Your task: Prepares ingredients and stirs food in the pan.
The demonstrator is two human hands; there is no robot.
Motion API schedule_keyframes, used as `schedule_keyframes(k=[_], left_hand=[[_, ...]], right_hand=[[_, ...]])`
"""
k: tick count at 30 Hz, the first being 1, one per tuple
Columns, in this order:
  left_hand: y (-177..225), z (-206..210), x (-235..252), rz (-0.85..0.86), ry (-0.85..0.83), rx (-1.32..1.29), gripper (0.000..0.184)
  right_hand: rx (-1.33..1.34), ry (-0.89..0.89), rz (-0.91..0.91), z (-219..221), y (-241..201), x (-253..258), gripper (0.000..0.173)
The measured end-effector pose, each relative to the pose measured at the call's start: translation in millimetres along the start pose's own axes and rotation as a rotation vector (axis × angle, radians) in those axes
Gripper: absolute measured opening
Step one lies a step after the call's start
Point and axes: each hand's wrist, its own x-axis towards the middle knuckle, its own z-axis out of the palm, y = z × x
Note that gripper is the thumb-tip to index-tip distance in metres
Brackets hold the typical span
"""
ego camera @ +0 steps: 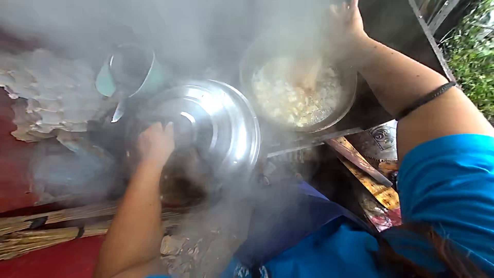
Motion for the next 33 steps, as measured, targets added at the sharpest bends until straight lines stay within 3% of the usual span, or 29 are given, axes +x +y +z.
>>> schedule_keyframes(k=[15,21,25,28,31,33], left_hand=[[17,2,-22,-0.012,0.051,-0.025,0.062],[27,4,-32,-0.022,0.046,-0.015,0.062],[35,3,-44,-0.034,0.054,-0.013,0.061],[40,7,-52,-0.035,0.064,-0.03,0.062],[43,8,-61,-0.034,0.073,-0.019,0.06],[46,10,-64,-0.057,0.08,-0.019,0.059]], right_hand=[[0.147,0.077,-0.087,-7,3,-23,0.051],[0.238,0.088,-0.04,3,21,-29,0.047],[0.202,0.012,-0.168,29,25,-38,0.047],[0.271,0.069,-0.085,32,36,-36,0.047],[0.252,0.034,-0.151,53,34,-39,0.046],[0.281,0.069,-0.096,50,40,-32,0.046]])
